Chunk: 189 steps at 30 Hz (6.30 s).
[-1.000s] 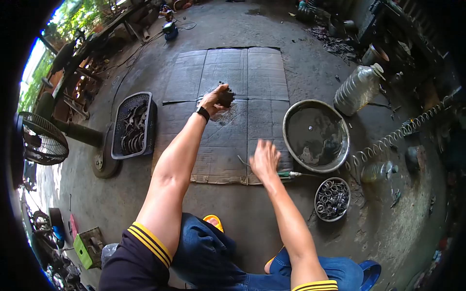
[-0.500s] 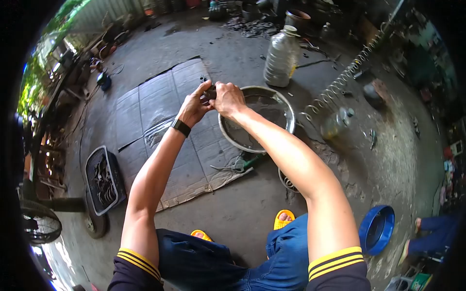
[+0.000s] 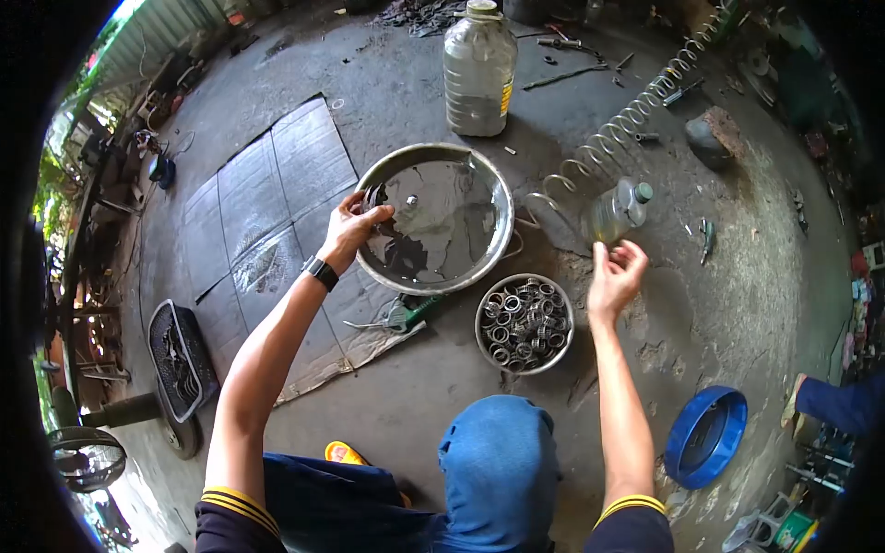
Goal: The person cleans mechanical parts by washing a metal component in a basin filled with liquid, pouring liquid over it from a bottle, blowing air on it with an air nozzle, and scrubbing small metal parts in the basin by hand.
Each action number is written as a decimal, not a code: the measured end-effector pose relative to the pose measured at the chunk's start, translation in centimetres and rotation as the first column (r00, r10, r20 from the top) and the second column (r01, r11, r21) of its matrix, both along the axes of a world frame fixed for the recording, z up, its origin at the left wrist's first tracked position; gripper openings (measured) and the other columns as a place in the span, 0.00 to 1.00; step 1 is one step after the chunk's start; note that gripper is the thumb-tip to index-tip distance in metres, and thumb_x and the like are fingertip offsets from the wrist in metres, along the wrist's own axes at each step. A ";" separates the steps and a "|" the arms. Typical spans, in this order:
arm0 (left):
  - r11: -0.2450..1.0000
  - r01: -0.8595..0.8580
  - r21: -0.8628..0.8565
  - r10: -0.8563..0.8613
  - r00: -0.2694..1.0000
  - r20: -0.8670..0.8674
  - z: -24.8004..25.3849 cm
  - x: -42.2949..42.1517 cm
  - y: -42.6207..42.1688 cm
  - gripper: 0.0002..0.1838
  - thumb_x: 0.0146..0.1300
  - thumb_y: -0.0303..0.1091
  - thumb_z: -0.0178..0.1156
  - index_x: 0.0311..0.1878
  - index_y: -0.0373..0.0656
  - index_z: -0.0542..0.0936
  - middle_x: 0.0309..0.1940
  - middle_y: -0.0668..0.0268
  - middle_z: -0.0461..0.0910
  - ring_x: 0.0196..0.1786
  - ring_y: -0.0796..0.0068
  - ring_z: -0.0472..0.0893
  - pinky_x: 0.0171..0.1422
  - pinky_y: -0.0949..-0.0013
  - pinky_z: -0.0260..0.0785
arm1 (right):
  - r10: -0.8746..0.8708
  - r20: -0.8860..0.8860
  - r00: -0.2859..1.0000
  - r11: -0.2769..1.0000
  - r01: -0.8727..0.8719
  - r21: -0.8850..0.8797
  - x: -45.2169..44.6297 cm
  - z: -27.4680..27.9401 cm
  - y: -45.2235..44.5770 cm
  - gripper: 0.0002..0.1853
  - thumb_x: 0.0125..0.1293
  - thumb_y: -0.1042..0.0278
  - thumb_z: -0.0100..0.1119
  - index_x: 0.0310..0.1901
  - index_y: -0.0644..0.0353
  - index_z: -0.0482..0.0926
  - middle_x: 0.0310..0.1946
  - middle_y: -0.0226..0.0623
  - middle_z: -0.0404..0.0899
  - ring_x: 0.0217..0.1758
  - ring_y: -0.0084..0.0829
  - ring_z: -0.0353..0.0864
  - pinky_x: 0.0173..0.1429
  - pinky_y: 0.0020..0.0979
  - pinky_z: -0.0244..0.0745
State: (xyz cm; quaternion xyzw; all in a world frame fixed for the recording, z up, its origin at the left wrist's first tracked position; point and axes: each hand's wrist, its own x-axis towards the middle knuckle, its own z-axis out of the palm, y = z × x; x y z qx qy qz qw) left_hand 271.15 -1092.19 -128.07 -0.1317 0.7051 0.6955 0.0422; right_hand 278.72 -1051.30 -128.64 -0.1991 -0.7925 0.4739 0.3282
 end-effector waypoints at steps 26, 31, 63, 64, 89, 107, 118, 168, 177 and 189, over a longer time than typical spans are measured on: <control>0.798 -0.158 -0.582 -0.084 0.926 -0.368 -4.6 2.0 6.0 0.51 0.35 0.37 0.75 0.66 0.37 0.62 0.55 0.50 0.68 0.60 0.50 0.70 0.66 0.58 0.65 | 0.240 0.616 0.750 -0.152 -0.598 0.787 -8.5 13.7 -12.4 0.16 0.55 0.78 0.57 0.47 0.59 0.75 0.31 0.46 0.81 0.34 0.46 0.84 0.39 0.42 0.79; 0.821 -0.092 -0.563 -0.123 0.935 -0.333 -4.2 2.0 5.9 0.54 0.35 0.38 0.74 0.69 0.37 0.58 0.58 0.48 0.65 0.61 0.47 0.67 0.67 0.54 0.64 | 0.146 0.686 0.713 -0.277 -0.636 0.720 -7.5 15.7 -12.7 0.17 0.55 0.76 0.57 0.48 0.59 0.76 0.29 0.44 0.81 0.35 0.44 0.84 0.39 0.41 0.79; 0.834 -0.156 -0.530 -0.040 0.939 -0.341 -3.9 2.4 5.0 0.52 0.35 0.37 0.74 0.66 0.37 0.60 0.55 0.48 0.67 0.59 0.47 0.68 0.66 0.55 0.64 | 0.157 0.661 0.734 -0.258 -0.615 0.745 -4.9 20.1 -10.9 0.13 0.59 0.76 0.55 0.46 0.58 0.79 0.27 0.43 0.82 0.33 0.42 0.85 0.39 0.41 0.80; 0.838 -0.150 -0.524 -0.041 0.941 -0.336 -4.0 2.4 5.0 0.51 0.35 0.37 0.74 0.66 0.37 0.60 0.55 0.48 0.67 0.59 0.47 0.68 0.66 0.55 0.64 | 0.157 0.688 0.708 -0.285 -0.635 0.718 -4.7 20.0 -10.9 0.13 0.59 0.75 0.55 0.47 0.58 0.79 0.27 0.43 0.82 0.34 0.42 0.85 0.39 0.40 0.80; 0.888 -0.076 -0.453 -0.096 0.933 -0.346 -3.1 2.5 5.7 0.51 0.33 0.38 0.76 0.65 0.37 0.64 0.54 0.50 0.71 0.58 0.51 0.73 0.64 0.58 0.67 | 0.130 0.605 0.786 -0.285 -0.555 0.782 -6.1 19.6 -14.1 0.09 0.61 0.72 0.55 0.42 0.61 0.79 0.26 0.43 0.83 0.32 0.43 0.85 0.38 0.40 0.80; 0.986 -0.035 -0.164 -0.001 0.976 -0.217 -5.8 0.9 4.1 0.54 0.33 0.46 0.79 0.65 0.31 0.67 0.55 0.49 0.76 0.58 0.60 0.77 0.65 0.64 0.68 | 0.148 0.711 0.688 -0.145 -0.696 0.704 -4.1 19.4 -11.2 0.19 0.58 0.79 0.54 0.52 0.58 0.79 0.30 0.47 0.82 0.36 0.48 0.84 0.42 0.45 0.78; 0.972 0.162 -0.167 -0.205 0.939 -0.278 -3.1 1.6 5.4 0.55 0.38 0.39 0.80 0.70 0.32 0.62 0.49 0.59 0.79 0.52 0.70 0.77 0.60 0.69 0.70 | 0.198 0.659 0.726 -0.028 -0.668 0.744 -5.0 17.1 -9.9 0.19 0.55 0.79 0.54 0.50 0.59 0.79 0.29 0.49 0.82 0.35 0.49 0.84 0.41 0.46 0.79; 0.688 -0.008 -0.726 -0.334 0.885 -0.326 6.7 -3.1 3.9 0.53 0.34 0.45 0.78 0.67 0.35 0.66 0.53 0.50 0.73 0.57 0.53 0.74 0.65 0.58 0.68 | 0.197 0.086 0.977 0.962 -0.177 -0.206 -8.5 -6.6 8.7 0.22 0.50 0.76 0.74 0.49 0.67 0.82 0.45 0.35 0.83 0.46 0.25 0.80 0.52 0.28 0.74; 0.645 0.028 -0.764 -0.431 0.838 -0.334 5.0 -1.7 1.9 0.53 0.35 0.44 0.78 0.67 0.38 0.64 0.56 0.49 0.70 0.58 0.50 0.74 0.64 0.59 0.69 | -0.141 0.409 0.902 0.933 -0.017 0.359 -3.0 -6.4 5.9 0.16 0.54 0.67 0.71 0.41 0.66 0.80 0.34 0.37 0.84 0.38 0.30 0.81 0.46 0.31 0.74; 0.713 0.085 -0.696 -0.373 0.886 -0.275 4.9 0.4 -1.1 0.54 0.34 0.44 0.76 0.67 0.37 0.63 0.54 0.47 0.70 0.60 0.48 0.71 0.67 0.57 0.66 | 0.408 0.909 -0.083 -0.420 -0.901 0.107 5.4 2.1 -23.3 0.09 0.58 0.74 0.51 0.34 0.72 0.77 0.40 0.58 0.79 0.41 0.49 0.84 0.41 0.42 0.81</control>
